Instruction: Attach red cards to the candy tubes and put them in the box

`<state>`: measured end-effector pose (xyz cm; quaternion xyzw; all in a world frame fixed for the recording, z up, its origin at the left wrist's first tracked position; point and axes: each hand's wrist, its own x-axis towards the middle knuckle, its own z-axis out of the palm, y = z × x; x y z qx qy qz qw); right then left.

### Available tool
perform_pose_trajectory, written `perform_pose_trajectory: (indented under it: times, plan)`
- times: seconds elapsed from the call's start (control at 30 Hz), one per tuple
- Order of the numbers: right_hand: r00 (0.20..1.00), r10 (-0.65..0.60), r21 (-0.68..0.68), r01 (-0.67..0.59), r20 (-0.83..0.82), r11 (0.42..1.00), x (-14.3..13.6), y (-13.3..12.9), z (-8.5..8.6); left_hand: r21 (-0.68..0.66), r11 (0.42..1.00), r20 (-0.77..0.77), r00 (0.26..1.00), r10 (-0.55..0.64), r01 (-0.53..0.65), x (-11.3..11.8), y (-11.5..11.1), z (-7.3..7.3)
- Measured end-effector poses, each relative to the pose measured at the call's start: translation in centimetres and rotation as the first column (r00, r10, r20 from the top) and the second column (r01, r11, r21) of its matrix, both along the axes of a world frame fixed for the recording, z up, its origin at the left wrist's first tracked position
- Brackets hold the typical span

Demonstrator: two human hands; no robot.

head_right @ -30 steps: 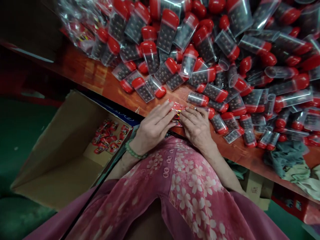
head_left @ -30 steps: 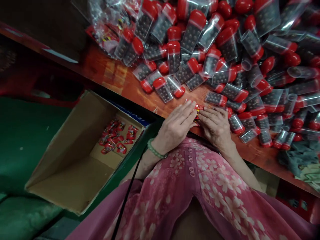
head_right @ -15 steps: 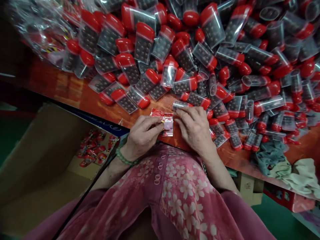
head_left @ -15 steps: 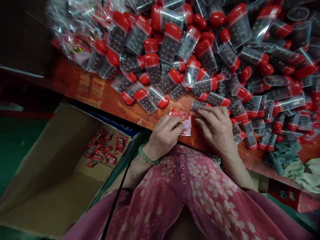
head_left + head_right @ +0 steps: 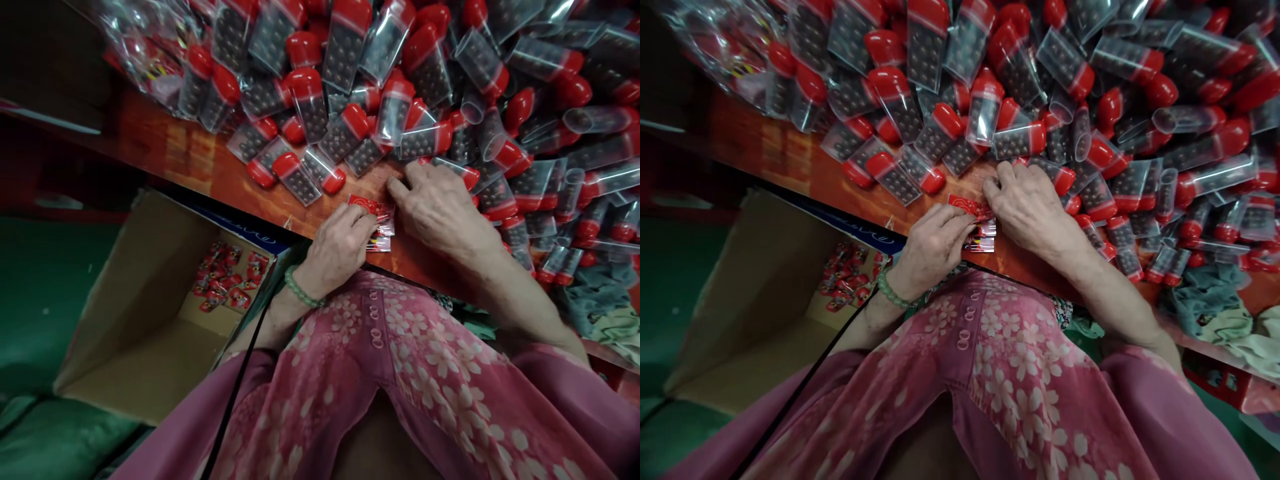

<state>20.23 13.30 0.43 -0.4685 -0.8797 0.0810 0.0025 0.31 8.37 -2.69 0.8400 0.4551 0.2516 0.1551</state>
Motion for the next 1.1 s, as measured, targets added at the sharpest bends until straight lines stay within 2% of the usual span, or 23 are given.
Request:
perform_pose_trajectory:
  times: [0.1,0.2,0.27,0.3,0.37,0.43,0.47,0.53,0.63,0.77,0.9,1.1]
  plan:
    - [0.996,-0.027,0.055,0.032,-0.090,0.998,1.5,0.3,0.6,0.000,0.999,0.163,0.985,0.050,-0.051,0.1,0.2,0.0]
    - [0.967,-0.075,0.166,0.118,-0.242,0.979,3.6,-0.1,1.8,-0.089,0.990,0.424,0.896,0.133,-0.105,0.2,0.4,0.1]
    - [0.897,-0.087,0.223,0.200,-0.434,0.954,4.7,-1.0,2.4,-0.131,0.985,0.523,0.836,0.166,-0.114,0.1,0.5,0.4]
    - [0.822,-0.117,0.204,0.272,-0.557,0.940,5.0,-1.7,2.6,-0.135,0.984,0.546,0.820,0.172,-0.116,0.1,0.5,0.5]
    - [0.597,-0.200,0.081,0.410,-0.777,0.909,5.1,-3.0,2.7,-0.129,0.985,0.558,0.813,0.165,-0.112,0.0,0.5,0.9]
    - [0.374,-0.270,-0.067,0.474,-0.887,0.878,4.7,-4.4,2.5,-0.115,0.988,0.555,0.819,0.149,-0.101,-0.2,0.4,1.1]
    - [0.309,-0.295,-0.122,0.476,-0.904,0.871,4.4,-5.0,2.3,-0.107,0.990,0.554,0.821,0.137,-0.093,-0.2,0.4,1.3]
    - [0.265,-0.318,-0.181,0.436,-0.910,0.881,3.9,-6.0,2.0,-0.092,0.993,0.564,0.818,0.113,-0.074,-0.3,0.2,1.5]
    - [0.308,-0.360,-0.239,0.368,-0.881,0.899,3.7,-6.9,1.6,-0.088,0.995,0.594,0.799,0.090,-0.046,-0.4,0.0,1.8]
    - [0.460,-0.326,-0.210,0.287,-0.826,0.935,4.0,-7.0,1.6,-0.085,0.996,0.575,0.816,0.059,-0.012,-0.6,-0.3,2.0]
    - [0.589,-0.203,-0.161,0.124,-0.782,0.979,4.1,-6.7,2.7,-0.044,0.999,0.513,0.858,0.015,0.009,-0.8,-0.6,1.8]
    - [0.748,-0.172,-0.255,0.004,-0.641,0.967,4.0,-6.1,4.5,-0.037,0.998,0.358,0.933,-0.031,0.047,-1.1,-1.1,1.8]
